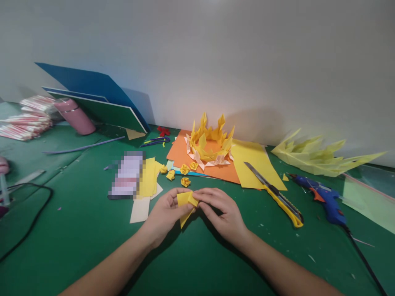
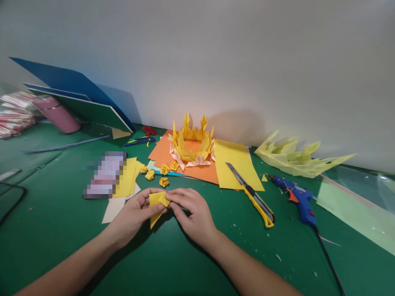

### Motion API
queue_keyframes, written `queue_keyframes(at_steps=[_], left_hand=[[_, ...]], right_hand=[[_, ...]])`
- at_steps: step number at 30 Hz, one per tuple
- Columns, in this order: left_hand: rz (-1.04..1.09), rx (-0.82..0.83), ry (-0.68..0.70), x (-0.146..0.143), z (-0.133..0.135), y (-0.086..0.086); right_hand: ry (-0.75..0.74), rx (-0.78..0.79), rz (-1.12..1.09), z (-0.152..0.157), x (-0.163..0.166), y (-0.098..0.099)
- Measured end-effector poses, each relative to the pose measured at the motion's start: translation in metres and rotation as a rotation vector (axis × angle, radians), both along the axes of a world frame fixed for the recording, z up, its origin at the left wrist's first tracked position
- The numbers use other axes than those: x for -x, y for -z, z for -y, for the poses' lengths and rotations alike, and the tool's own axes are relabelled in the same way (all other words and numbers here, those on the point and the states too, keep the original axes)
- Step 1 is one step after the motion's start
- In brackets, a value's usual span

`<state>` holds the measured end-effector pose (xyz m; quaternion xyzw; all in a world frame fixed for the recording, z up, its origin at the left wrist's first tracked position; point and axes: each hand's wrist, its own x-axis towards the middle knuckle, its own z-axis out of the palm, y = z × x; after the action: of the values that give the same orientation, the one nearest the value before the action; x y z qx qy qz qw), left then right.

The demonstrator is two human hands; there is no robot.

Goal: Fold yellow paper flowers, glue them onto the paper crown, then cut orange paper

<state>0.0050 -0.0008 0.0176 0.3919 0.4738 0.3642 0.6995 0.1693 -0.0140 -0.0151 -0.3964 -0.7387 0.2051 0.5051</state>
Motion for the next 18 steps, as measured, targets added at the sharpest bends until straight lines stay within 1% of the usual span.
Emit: queue_keyframes(at_steps=[4, 7, 12, 18], left_hand=[[-0.014, -0.023, 0.011, -0.0002, 0.0001, -0.0006], [-0.030, -0.031, 0.042, -0.0014, 0.0012, -0.0016], [-0.074, 0.003, 0.097, -0.0034, 0.0034, -0.0023], [-0.162, -0.086, 0.143, -0.0022, 0.0034, 0.0015]], right_hand=[[-0.001, 0.005, -0.033, 0.0004, -0.0001, -0.0005], [0.011, 0.052, -0.067, 0.0004, -0.0007, -0.0013], [-0.010, 0.214, -0.191, -0.0001, 0.0007, -0.0020], [-0.080, 0.479, -0.303, -0.0007, 0.0032, 0.0010]])
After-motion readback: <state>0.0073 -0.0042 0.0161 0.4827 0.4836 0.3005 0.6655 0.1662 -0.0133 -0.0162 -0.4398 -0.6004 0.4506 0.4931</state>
